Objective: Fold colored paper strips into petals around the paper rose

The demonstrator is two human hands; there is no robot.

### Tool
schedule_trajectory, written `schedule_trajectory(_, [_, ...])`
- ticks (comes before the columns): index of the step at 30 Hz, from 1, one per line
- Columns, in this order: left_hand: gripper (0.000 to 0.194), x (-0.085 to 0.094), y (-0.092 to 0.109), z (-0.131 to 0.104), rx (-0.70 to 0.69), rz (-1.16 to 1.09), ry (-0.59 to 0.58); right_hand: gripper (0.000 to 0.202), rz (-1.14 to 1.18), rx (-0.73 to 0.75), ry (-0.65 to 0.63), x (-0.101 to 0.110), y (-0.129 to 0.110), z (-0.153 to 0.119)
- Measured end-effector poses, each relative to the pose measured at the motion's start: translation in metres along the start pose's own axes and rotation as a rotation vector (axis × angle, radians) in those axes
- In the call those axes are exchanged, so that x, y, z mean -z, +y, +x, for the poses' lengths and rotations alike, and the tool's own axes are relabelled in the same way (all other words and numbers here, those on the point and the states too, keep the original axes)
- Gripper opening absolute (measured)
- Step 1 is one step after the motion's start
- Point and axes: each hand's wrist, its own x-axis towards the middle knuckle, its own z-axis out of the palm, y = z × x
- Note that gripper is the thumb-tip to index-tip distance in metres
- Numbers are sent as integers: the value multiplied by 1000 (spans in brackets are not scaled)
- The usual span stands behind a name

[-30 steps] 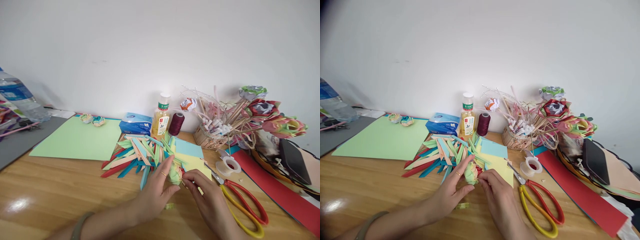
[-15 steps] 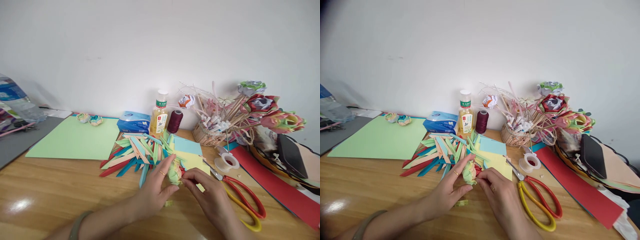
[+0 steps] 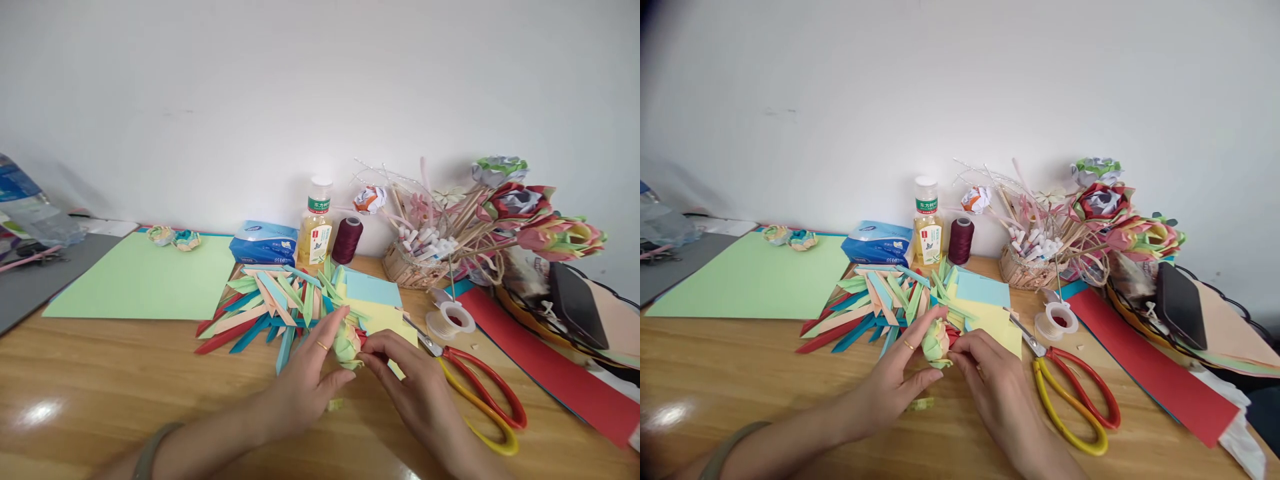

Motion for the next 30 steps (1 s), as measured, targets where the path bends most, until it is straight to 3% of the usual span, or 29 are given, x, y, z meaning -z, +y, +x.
schedule_trajectory(5, [67, -1, 1, 0, 21, -32, 52, 14, 17, 49, 13, 0, 1, 0])
schedule_trajectory(14, [65, 1, -3, 2, -81, 119, 4, 12, 30, -54, -98, 7, -3, 6])
schedule_trajectory(21, [67, 0, -4, 3, -129, 148, -2, 14, -53, -24, -41, 6, -1, 2])
schedule_trajectory(30, [63, 2, -3, 2, -125, 141, 54, 14, 82, 28, -39, 6, -5, 5])
